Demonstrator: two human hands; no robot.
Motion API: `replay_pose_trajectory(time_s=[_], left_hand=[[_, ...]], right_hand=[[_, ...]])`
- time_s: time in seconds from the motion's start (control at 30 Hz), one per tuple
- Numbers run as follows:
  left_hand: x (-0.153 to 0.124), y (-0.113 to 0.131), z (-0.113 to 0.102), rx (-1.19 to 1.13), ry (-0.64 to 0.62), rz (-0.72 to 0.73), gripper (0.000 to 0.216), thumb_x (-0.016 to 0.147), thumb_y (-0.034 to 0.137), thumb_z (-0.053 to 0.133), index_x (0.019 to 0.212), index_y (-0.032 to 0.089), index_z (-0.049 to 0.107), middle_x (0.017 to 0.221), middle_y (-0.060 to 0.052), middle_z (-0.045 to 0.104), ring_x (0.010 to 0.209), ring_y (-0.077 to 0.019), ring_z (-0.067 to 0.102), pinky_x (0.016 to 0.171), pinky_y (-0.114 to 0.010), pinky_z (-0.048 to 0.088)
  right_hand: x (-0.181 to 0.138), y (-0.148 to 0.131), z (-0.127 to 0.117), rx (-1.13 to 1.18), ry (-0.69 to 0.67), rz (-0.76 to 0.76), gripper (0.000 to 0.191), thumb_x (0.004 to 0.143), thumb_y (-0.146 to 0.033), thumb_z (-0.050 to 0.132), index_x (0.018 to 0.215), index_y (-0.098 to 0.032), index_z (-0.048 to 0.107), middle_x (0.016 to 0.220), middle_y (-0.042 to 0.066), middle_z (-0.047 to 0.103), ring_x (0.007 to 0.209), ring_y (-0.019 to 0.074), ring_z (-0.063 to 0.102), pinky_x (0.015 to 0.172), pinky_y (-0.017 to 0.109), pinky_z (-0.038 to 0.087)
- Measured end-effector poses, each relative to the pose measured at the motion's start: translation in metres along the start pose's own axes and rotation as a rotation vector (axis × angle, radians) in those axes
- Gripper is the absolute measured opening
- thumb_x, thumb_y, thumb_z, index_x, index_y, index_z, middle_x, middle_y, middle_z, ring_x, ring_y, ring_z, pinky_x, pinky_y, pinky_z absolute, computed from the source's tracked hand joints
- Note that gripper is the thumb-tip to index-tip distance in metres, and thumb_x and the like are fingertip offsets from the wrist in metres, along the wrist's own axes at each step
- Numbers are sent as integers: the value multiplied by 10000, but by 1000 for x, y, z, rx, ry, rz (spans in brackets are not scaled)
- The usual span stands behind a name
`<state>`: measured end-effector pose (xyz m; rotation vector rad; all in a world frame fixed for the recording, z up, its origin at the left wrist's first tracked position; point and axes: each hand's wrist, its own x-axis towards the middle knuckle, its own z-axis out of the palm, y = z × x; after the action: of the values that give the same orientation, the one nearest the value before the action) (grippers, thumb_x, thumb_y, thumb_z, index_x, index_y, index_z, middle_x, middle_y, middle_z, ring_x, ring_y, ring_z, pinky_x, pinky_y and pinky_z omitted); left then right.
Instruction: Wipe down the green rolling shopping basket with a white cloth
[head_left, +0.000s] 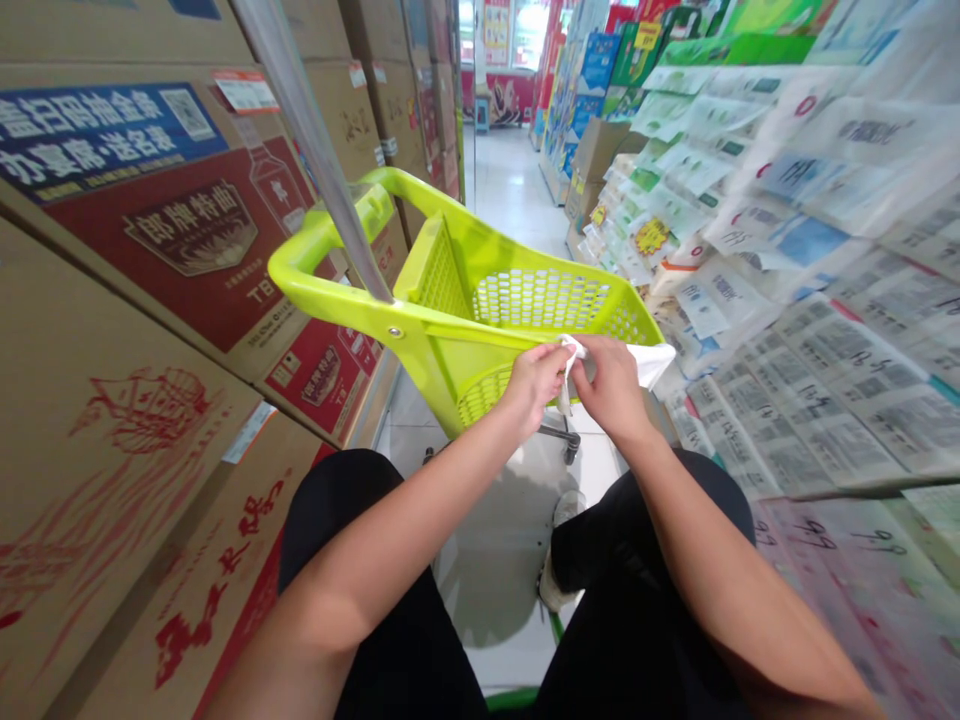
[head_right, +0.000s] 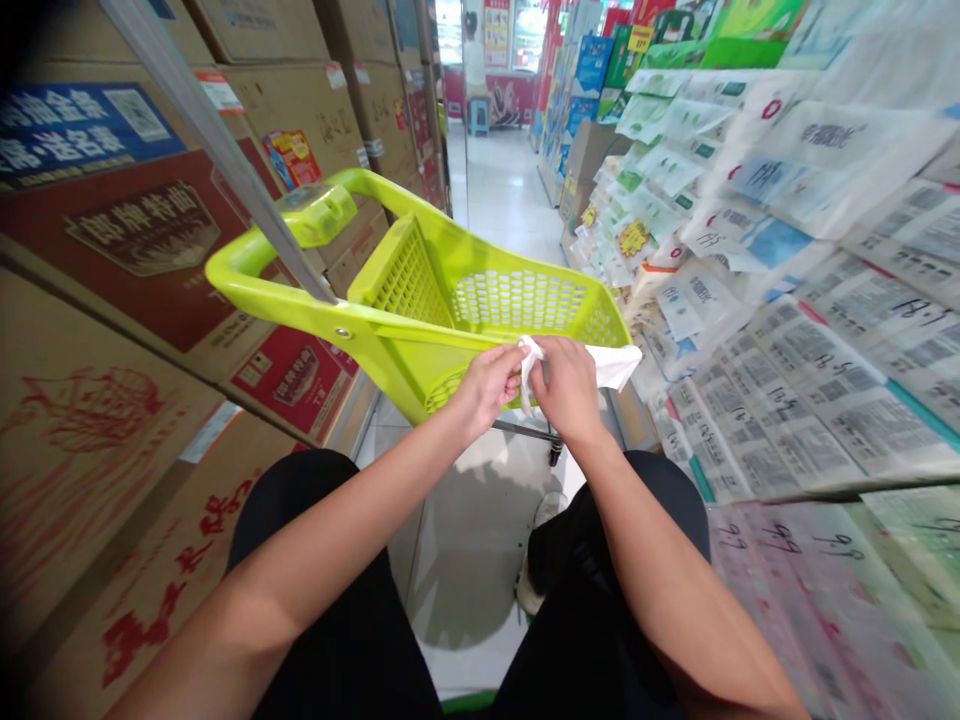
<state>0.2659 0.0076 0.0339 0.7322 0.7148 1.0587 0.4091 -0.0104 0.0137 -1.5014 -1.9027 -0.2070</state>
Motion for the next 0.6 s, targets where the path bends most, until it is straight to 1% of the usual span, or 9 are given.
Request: replay_pose_trajectory(time_s=[0.1,0.17,0.2,0.23,0.33,0.4,0.43,0.5,0.6], left_hand=[[-12,5,6,104,32,266,121,825,209,746,783,168,640,698,26,623,587,-60,522,574,-176,364],[-15,11,8,168,33,363,84,823,172,732,793,168,653,721,17,660,637,-73,571,625,-176,411],[-15,15,8,197,25,345,67,833,167,717,805,169,657,679,25,640,602,-72,552,603,-176,403],[-15,20,7,218,8,285,57,853,180,699,818,171,654,625,36,603,536,-66,503,551,-176,371],[-13,36,1,194,-119,-45,180,933,331,630,831,185,605,535,62,500,376,-50,294,412,-190,204],[-14,46,-3,97,-220,-248,289,970,434,570,806,196,553,536,64,477,345,-46,241,384,-195,166],[-14,50,-5,34,-240,-306,314,982,451,547,793,201,525,536,69,464,339,-45,235,379,-193,172],[-15,56,-5,-67,-227,-336,307,993,433,531,789,207,491,532,82,435,338,-44,233,378,-190,188],[-18,60,-3,-82,-183,-212,183,956,395,611,928,220,567,552,100,430,358,-45,236,392,-182,184]], right_hand=[[-1,1,-2,-13,-7,4,336,983,-283,498,1266,-192,656,1231,129,728,1154,327,635,1015,486,470],[-1,1,-3,-20,-16,-2,327,987,-282,499,1256,-182,656,1202,129,727,1133,325,633,998,478,469],[-1,0,-4,-25,-19,-4,325,987,-279,500,1253,-177,657,1189,130,725,1124,325,630,989,476,467],[-1,-1,-4,-28,-21,-5,325,985,-275,502,1253,-176,657,1184,131,723,1119,325,625,983,474,464],[-2,-4,-4,-16,-12,3,325,980,-261,510,1257,-188,662,1187,121,717,1124,318,612,987,469,453],[-3,-5,-4,7,1,2,315,980,-260,517,1249,-195,667,1191,112,717,1129,311,609,997,463,447],[-3,-5,-3,15,6,-2,309,981,-260,518,1242,-196,670,1189,110,718,1127,309,609,999,461,445],[-3,-4,-3,23,10,-10,306,983,-264,515,1236,-193,672,1182,109,718,1118,308,606,998,460,442],[-4,-5,-2,24,9,-9,303,990,-275,503,1226,-191,673,1155,107,715,1103,307,601,997,461,437]])
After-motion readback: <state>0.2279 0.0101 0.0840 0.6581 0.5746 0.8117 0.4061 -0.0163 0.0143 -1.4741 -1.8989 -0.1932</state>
